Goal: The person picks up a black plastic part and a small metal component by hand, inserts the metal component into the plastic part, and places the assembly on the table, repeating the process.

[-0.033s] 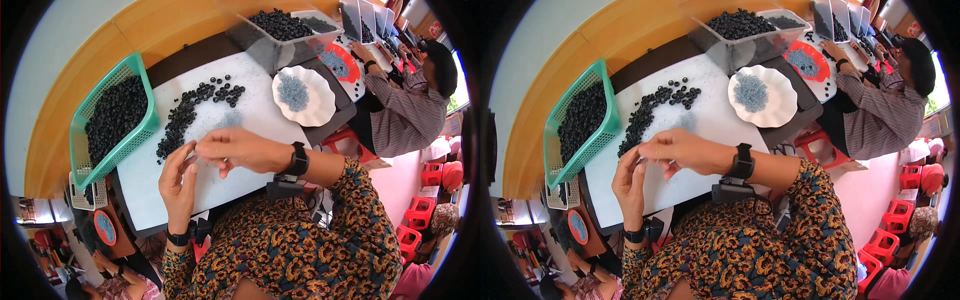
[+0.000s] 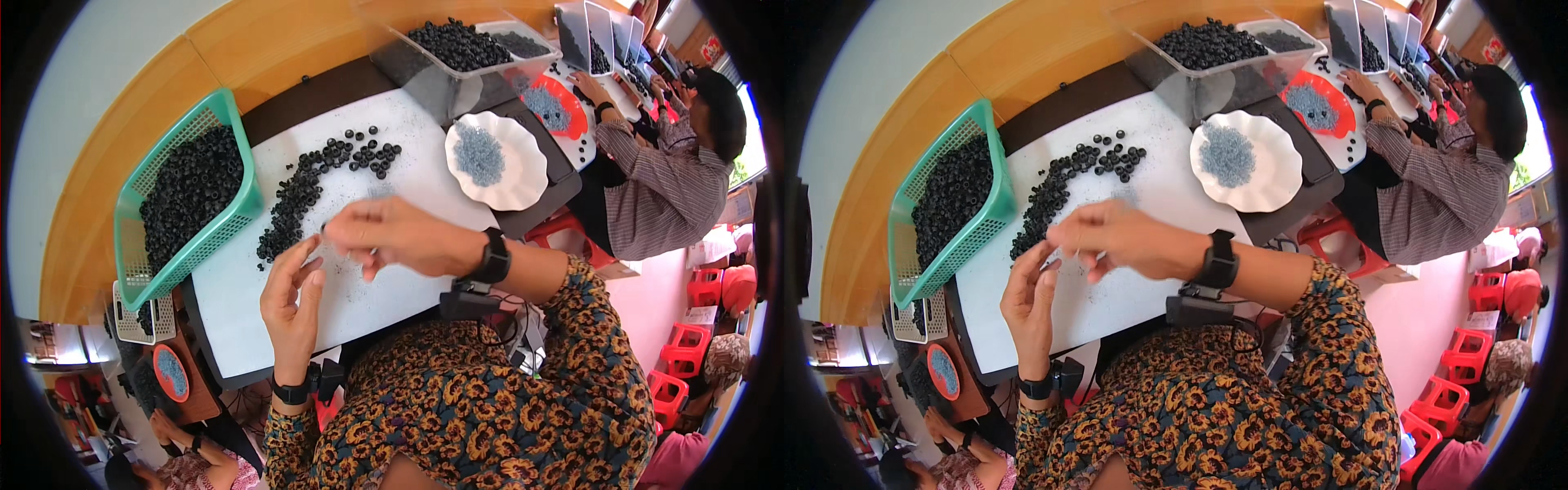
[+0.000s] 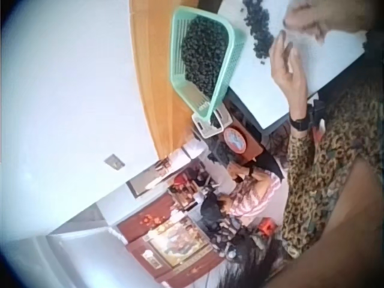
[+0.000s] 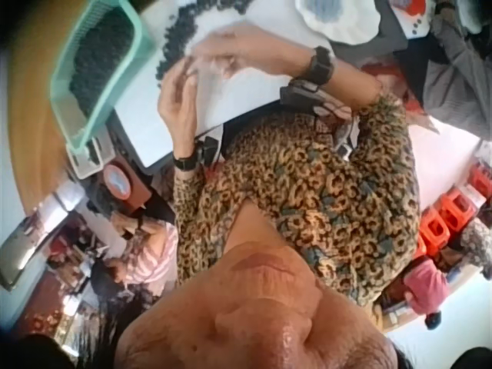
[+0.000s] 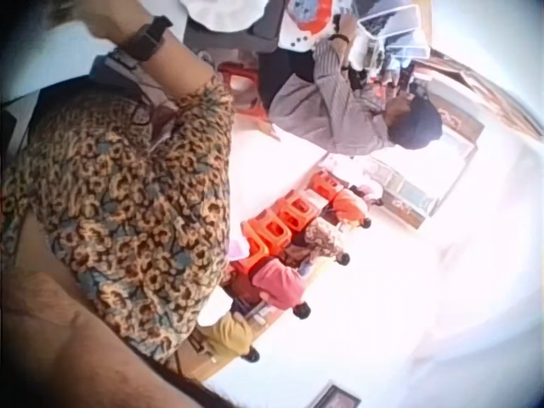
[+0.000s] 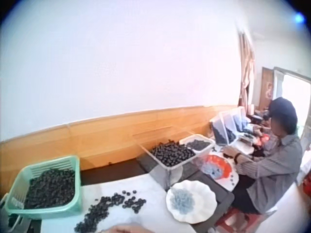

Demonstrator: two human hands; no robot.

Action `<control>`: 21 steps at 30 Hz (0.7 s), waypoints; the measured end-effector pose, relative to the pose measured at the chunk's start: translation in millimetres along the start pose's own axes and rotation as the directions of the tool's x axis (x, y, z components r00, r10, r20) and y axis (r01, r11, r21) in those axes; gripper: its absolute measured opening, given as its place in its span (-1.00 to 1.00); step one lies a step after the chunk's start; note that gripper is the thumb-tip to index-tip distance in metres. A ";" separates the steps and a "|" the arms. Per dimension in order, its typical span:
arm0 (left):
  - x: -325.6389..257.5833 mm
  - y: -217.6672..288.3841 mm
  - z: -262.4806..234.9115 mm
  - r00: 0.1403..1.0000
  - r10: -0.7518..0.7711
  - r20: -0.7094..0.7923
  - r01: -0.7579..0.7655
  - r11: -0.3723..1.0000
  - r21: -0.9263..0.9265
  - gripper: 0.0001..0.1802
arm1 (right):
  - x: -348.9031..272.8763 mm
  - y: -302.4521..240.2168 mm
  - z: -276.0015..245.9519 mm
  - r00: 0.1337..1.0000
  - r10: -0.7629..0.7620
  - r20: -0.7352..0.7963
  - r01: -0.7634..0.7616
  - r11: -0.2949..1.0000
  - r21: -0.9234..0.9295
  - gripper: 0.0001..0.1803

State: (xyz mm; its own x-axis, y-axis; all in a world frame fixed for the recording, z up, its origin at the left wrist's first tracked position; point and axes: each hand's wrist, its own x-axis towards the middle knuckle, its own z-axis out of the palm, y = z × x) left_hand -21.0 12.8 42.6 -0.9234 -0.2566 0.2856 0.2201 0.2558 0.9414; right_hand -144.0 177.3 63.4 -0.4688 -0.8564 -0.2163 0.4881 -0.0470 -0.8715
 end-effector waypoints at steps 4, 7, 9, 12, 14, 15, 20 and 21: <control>-8.1 -6.8 -12.1 0.999 -0.018 0.029 0.018 1.000 0.010 -0.66 | 5.6 -54.2 -45.8 0.953 -0.258 -0.161 0.248 0.966 -0.076 -0.70; -12.6 -6.4 -17.9 0.998 -0.015 0.055 0.014 1.000 0.026 -0.69 | 5.9 -107.8 -80.2 0.880 -0.438 -0.182 0.474 0.801 0.366 -0.61; -14.4 -1.9 -22.6 0.996 -0.006 0.093 -0.002 0.996 0.087 -0.70 | 3.2 -130.1 -107.9 0.884 -0.368 -0.288 0.466 0.739 0.487 -0.62; -21.7 7.5 -34.7 0.997 0.026 0.077 -0.037 0.989 0.141 -0.68 | -12.1 -138.2 -104.3 0.845 -0.328 -0.422 0.487 0.798 0.356 -0.61; -29.3 19.4 -45.0 0.995 0.090 -0.032 -0.083 0.980 0.182 -0.68 | -33.2 -137.1 -82.5 0.855 -0.469 -0.221 0.510 0.838 0.196 -0.58; -33.8 27.2 -51.4 0.980 0.157 -0.121 -0.127 0.965 0.228 -0.67 | -45.0 -135.2 -65.7 0.827 -0.563 -0.001 0.562 0.826 0.042 -0.55; -37.5 108.4 -93.5 0.313 0.935 -0.164 -0.623 0.332 0.708 -0.28 | -124.1 -151.7 20.5 0.528 -0.724 0.443 0.730 0.121 -0.673 -0.06; -34.3 127.1 -81.0 0.077 0.956 -0.284 -0.603 0.272 0.750 -0.19 | -141.9 -174.7 23.6 0.478 -0.474 0.740 0.749 -0.220 -0.625 -0.02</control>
